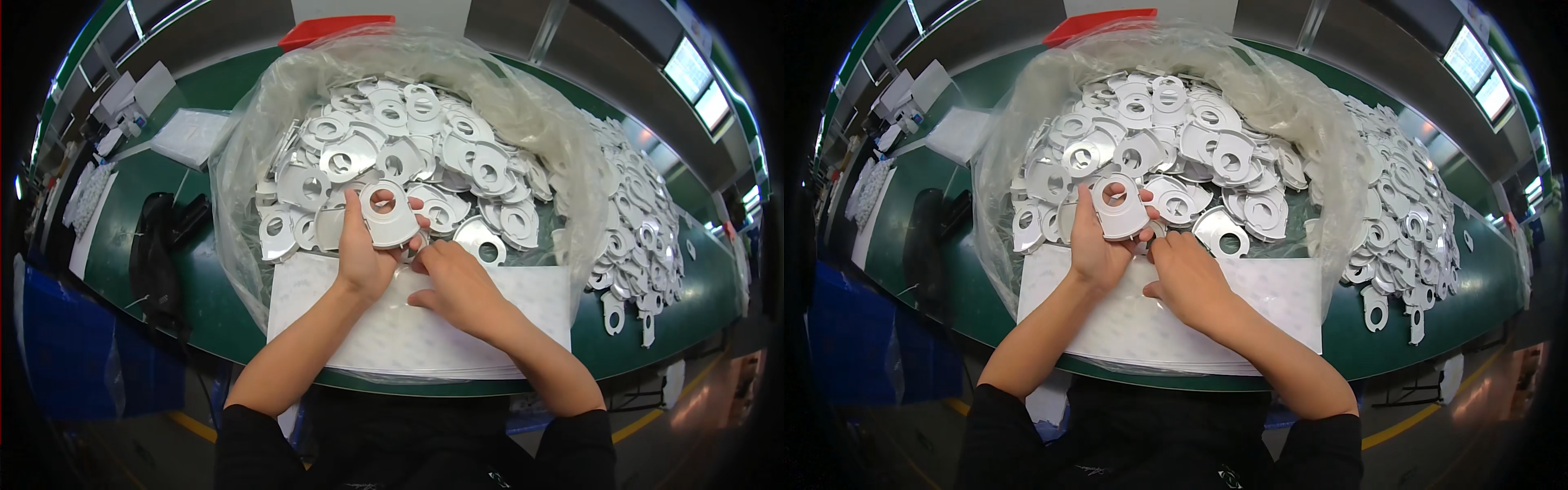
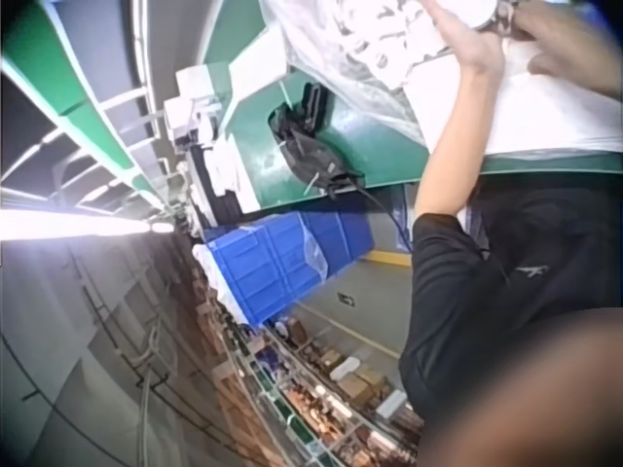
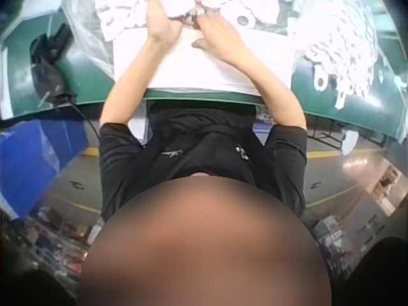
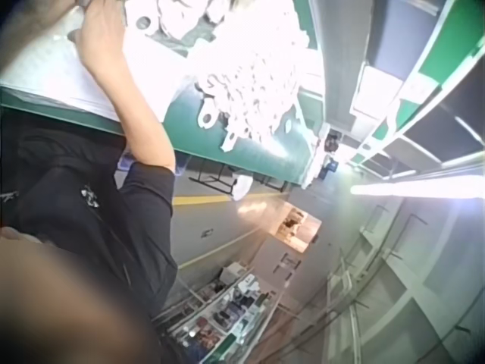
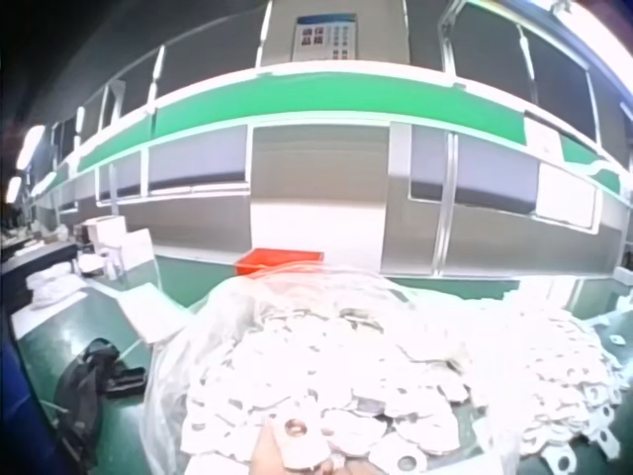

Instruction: Peel adhesive rings from a backing sheet and apply them to circular light fixture components.

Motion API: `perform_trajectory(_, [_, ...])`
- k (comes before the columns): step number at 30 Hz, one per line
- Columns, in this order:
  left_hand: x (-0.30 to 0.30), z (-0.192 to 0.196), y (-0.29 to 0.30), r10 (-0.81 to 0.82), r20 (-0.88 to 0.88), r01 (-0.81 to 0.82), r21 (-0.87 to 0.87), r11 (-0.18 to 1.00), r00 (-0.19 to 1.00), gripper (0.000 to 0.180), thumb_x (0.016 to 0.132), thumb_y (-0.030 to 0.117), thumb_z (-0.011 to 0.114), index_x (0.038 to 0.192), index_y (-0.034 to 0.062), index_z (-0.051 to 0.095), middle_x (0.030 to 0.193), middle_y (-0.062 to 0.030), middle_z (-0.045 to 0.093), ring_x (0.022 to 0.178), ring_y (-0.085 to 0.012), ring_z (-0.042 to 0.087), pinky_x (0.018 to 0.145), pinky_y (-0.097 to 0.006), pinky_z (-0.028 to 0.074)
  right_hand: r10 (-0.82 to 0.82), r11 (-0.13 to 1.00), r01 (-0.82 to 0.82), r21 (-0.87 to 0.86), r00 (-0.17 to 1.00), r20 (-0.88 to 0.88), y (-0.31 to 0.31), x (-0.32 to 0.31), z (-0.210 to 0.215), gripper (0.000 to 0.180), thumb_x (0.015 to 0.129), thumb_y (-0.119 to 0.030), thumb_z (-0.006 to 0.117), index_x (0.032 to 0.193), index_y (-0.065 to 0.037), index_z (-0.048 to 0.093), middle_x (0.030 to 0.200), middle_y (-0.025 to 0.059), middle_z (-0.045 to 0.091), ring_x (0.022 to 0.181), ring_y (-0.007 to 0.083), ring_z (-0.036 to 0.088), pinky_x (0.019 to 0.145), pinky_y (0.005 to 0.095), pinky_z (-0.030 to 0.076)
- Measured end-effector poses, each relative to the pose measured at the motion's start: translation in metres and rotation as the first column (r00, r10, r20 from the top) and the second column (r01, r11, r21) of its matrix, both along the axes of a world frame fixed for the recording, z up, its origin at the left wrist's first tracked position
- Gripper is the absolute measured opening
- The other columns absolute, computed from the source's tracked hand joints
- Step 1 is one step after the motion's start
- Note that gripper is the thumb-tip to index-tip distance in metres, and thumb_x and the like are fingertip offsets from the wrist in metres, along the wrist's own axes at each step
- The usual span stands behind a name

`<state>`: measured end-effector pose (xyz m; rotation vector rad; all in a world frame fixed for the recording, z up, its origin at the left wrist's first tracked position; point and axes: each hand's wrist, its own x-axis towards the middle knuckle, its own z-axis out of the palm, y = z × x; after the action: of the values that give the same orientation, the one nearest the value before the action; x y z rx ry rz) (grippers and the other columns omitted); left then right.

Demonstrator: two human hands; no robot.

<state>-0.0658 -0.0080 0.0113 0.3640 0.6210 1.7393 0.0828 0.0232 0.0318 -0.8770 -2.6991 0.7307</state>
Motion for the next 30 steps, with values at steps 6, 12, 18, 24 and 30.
perform_trajectory(6, [0.002,-0.012,0.005,-0.014,-0.022,0.014,0.020,1.000,1.000,0.052,0.097,0.055,0.016,0.099,0.0112,0.044,0.104,-0.0168,0.055,0.084,-0.0247,0.057,0.063,-0.032,0.046,0.072,0.994,-0.069,-0.088,0.997,0.028,0.013,-0.003,0.002,0.037,0.064,-0.015,0.078,0.089,0.000,0.056,0.088,0.0147,0.058,0.087,0.0319,0.055,0.078,0.0396,0.045])
perform_trajectory(12, [0.001,-0.017,0.007,-0.039,-0.059,0.043,0.053,0.998,0.997,0.051,0.097,0.053,0.017,0.099,0.0109,0.044,0.104,-0.0174,0.055,0.086,-0.0242,0.057,0.062,-0.030,0.044,0.045,0.997,-0.042,0.062,0.998,-0.054,-0.013,0.001,-0.003,0.027,0.063,-0.010,0.076,0.079,-0.003,0.056,0.086,0.0105,0.054,0.085,0.0281,0.052,0.075,0.0375,0.044])
perform_trajectory(18, [0.004,-0.011,0.007,-0.042,-0.108,0.045,0.026,0.999,0.993,0.049,0.098,0.051,0.016,0.101,0.0105,0.044,0.107,-0.0180,0.055,0.088,-0.0245,0.057,0.064,-0.030,0.043,0.030,0.959,-0.009,0.282,0.997,-0.070,-0.020,0.006,-0.002,0.016,0.069,-0.007,0.070,0.080,-0.005,0.059,0.087,0.0072,0.051,0.087,0.0258,0.048,0.073,0.0348,0.043])
perform_trajectory(24, [0.005,-0.009,0.007,-0.039,-0.106,0.040,0.011,0.999,0.994,0.050,0.098,0.051,0.016,0.103,0.0100,0.045,0.107,-0.0180,0.056,0.089,-0.0243,0.057,0.065,-0.031,0.044,0.139,0.967,-0.120,0.223,0.988,-0.073,-0.014,0.010,-0.003,0.016,0.069,-0.008,0.070,0.079,-0.004,0.059,0.085,0.0078,0.051,0.085,0.0264,0.047,0.073,0.0349,0.042])
perform_trajectory(30, [0.005,-0.009,0.008,-0.045,-0.126,0.042,-0.021,0.999,0.991,0.052,0.098,0.051,0.017,0.111,0.0085,0.044,0.113,-0.0199,0.055,0.093,-0.0256,0.057,0.067,-0.031,0.044,0.224,0.955,-0.193,0.227,0.967,-0.119,-0.008,0.018,0.011,0.016,0.068,-0.004,0.070,0.075,-0.005,0.055,0.083,0.0081,0.050,0.084,0.0262,0.048,0.072,0.0355,0.042])
